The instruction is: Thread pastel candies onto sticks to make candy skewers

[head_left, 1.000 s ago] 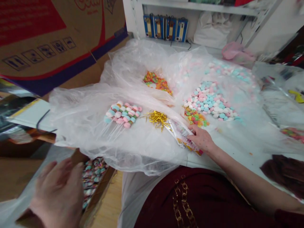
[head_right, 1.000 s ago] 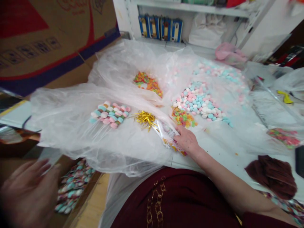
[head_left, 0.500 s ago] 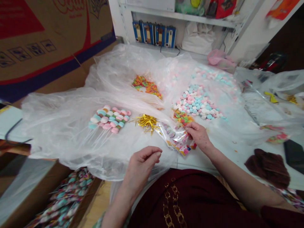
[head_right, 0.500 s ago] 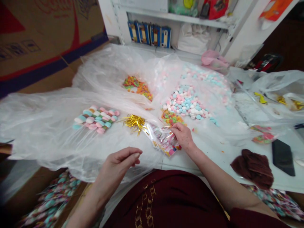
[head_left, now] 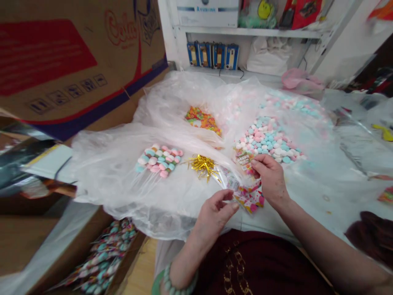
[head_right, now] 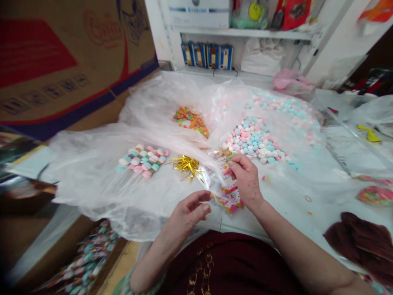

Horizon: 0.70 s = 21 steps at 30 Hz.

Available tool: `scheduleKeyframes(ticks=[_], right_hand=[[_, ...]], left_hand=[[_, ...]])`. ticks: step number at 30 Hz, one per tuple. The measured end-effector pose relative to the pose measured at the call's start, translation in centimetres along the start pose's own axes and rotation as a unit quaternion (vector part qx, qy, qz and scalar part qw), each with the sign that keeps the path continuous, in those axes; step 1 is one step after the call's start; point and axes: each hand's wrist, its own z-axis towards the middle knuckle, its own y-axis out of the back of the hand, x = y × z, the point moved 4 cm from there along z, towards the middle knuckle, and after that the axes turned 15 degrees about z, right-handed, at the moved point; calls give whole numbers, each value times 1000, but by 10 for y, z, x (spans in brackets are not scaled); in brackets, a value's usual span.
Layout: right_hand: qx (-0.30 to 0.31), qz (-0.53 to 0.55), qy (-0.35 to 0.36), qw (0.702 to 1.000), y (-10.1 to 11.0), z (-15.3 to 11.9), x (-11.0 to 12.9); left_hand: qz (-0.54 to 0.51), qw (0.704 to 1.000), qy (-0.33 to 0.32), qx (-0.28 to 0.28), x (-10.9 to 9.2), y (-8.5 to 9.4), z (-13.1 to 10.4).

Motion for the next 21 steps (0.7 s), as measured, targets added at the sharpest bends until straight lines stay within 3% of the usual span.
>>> scheduleKeyframes(ticks=[3,5,9,12,14,17,21], right_hand=[[107,-24,-51,993,-45,-18,2],[183,-65,-42,980,-76,-33,-2],[257,-143,36,955,-125,-52,-13],[307,-144,-2,941,-157,-52,-25],[334,-110,-77,933,-180,-50,-34],[327,-25,-252,910,-214,-48,-55],[229,94,-506,826,-254,-59,-89]], left_hand=[[-150,988,-18,-21,-3,5,1],[-213,975,-6,-63,3,16,0],[-250,951,17,-180,24,52,-13],[-259,937,38,-231,37,86,-26],[-281,913,51,-290,46,115,-35],[-328,867,52,-372,60,155,-49],[-363,845,8,-393,71,182,-59]])
